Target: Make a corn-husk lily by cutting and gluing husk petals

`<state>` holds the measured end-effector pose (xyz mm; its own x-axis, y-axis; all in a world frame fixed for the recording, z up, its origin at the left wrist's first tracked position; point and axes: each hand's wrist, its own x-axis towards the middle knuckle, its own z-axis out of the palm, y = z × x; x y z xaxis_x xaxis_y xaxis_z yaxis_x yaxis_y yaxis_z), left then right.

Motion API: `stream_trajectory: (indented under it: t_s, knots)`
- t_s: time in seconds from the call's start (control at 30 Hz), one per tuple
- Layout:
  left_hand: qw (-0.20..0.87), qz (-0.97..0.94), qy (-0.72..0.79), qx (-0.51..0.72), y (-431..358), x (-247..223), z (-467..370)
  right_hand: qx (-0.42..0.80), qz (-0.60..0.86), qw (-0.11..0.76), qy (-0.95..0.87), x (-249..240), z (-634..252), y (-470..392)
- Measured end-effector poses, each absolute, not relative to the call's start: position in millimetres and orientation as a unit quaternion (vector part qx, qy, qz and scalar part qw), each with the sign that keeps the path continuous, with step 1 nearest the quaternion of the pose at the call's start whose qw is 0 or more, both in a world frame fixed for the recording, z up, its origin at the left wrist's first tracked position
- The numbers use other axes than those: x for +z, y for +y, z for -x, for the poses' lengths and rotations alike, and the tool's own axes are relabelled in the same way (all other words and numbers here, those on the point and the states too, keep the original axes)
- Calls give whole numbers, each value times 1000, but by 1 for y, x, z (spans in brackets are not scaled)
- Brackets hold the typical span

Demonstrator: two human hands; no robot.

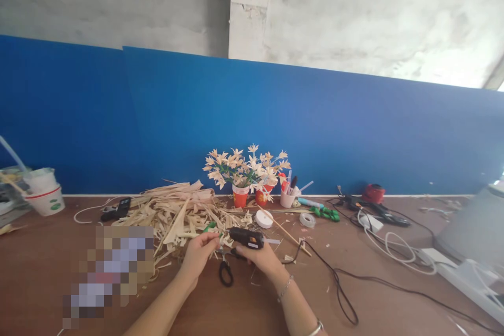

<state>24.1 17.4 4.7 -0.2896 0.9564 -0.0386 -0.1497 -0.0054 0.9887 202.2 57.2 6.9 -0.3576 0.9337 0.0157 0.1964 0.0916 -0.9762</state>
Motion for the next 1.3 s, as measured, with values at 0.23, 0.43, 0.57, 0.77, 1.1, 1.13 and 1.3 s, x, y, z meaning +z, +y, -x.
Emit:
stream_trajectory:
  t_s: [0.23, 0.43, 0.57, 0.77, 1.1, 1.13, 1.3]
  knots:
    - [534, -357, 512, 570, 12, 9, -24, 434, 365, 365, -739, 9, -205, 59]
    - [594, -341, 484, 545, 10, 10, -22, 428, 356, 355, -751, 12, -207, 58]
    - [596, -333, 480, 551, 10, 11, -22, 419, 348, 347, -764, 13, -207, 57]
    - [601, -325, 472, 558, 10, 12, -23, 391, 355, 345, -776, 14, -205, 56]
    - [609, -319, 452, 568, 9, 14, -25, 359, 361, 345, -789, 18, -204, 53]
    - [609, -317, 452, 569, 9, 14, -25, 356, 362, 346, -789, 19, -203, 53]
    - [611, -309, 459, 566, 9, 13, -25, 342, 369, 346, -792, 21, -203, 52]
